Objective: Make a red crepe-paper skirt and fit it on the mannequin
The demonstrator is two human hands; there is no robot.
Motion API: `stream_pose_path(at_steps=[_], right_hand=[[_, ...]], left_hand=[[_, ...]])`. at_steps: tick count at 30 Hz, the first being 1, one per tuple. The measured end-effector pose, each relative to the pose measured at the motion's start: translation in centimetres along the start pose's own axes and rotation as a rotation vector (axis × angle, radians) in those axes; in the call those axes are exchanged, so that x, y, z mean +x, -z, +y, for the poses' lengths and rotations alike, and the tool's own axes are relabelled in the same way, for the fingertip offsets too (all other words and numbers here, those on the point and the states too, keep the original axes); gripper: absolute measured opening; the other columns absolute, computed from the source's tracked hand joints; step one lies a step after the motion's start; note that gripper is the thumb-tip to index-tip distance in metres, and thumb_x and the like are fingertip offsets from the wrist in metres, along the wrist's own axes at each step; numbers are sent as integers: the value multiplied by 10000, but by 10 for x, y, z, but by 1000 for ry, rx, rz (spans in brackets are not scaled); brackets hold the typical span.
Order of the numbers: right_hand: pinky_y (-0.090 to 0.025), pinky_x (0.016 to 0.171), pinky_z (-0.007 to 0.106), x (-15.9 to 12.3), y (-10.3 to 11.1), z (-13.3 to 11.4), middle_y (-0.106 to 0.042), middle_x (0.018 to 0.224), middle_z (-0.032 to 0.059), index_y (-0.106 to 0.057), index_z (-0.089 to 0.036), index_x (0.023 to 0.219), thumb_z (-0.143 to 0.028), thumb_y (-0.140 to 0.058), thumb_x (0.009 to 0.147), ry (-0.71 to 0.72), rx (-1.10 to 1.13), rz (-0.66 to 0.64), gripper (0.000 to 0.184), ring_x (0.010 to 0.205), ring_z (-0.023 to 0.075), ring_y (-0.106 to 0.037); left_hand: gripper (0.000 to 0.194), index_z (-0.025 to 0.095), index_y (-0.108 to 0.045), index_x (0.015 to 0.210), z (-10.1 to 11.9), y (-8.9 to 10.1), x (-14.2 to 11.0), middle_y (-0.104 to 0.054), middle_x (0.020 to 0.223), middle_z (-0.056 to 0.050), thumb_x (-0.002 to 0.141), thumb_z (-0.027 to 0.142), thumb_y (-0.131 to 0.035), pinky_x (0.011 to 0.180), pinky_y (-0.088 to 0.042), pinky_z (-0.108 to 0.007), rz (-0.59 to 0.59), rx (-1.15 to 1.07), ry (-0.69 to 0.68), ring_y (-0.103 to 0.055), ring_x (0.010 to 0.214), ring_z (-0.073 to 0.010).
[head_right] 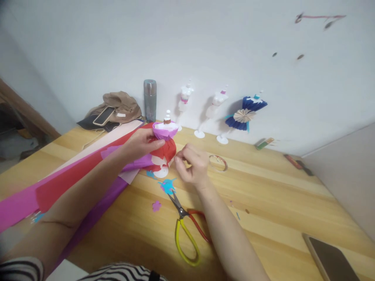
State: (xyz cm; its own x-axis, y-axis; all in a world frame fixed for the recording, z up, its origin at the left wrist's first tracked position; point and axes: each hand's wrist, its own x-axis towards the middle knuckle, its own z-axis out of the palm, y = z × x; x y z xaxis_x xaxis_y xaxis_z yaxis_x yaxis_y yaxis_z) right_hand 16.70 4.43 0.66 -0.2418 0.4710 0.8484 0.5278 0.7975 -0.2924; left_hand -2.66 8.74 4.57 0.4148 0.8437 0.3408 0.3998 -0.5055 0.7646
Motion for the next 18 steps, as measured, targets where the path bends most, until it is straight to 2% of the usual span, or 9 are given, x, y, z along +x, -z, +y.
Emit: stream_pose_path(at_steps=[3, 6, 8, 12, 15, 18], right_hand=[[-364, 520, 306, 4, -1, -6, -497, 598, -15, -553, -231, 697, -185, -544, 875, -211, 18, 95, 185, 528, 140, -458], [-399, 538, 313, 8, -1, -15, -522, 669, -10, -631, -246, 887, -232, -579, 884, -376, 102, 176, 54, 570, 153, -491], [-424, 546, 318, 11, 1, -21, -536, 707, -2, -646, -255, 990, -265, -596, 886, -434, 157, 222, 116, 584, 155, -504], [-509, 695, 369, 16, 10, -28, -632, 884, 38, -667, -262, 1075, -339, -640, 876, -397, 126, 248, 214, 795, 195, -607], [-523, 831, 442, 20, 16, -31, -675, 1090, 55, -668, -291, 1150, -368, -645, 883, -330, 116, 228, 278, 1030, 243, -627], [-523, 859, 466, 32, 20, -29, -688, 1152, 52, -668, -312, 1191, -343, -617, 910, -291, 129, 240, 287, 1086, 252, -636]], left_hand=[[285, 141, -722, 984, 0, 3, -1, -692, 807, -29, 805, 320, -592, 734, -488, -278, -55, 2, -13, -613, 768, -161], [308, 144, -721, 1021, 1, 4, -3, -716, 867, -43, 809, 322, -584, 768, -496, -296, -76, 0, -6, -632, 816, -173], [301, 149, -720, 1021, 3, 3, -5, -720, 880, -45, 807, 315, -587, 780, -494, -299, -72, 5, -1, -635, 828, -174], [249, 155, -712, 967, 10, -3, -10, -709, 849, -41, 803, 310, -605, 760, -490, -302, -25, 87, -3, -633, 791, -175], [265, 146, -684, 1013, 13, -10, -13, -718, 969, -79, 827, 313, -595, 833, -495, -337, 6, 105, -16, -652, 918, -218], [293, 133, -637, 1086, 12, -19, -15, -705, 1082, -122, 878, 314, -538, 914, -487, -378, 17, 65, -18, -639, 1046, -256]])
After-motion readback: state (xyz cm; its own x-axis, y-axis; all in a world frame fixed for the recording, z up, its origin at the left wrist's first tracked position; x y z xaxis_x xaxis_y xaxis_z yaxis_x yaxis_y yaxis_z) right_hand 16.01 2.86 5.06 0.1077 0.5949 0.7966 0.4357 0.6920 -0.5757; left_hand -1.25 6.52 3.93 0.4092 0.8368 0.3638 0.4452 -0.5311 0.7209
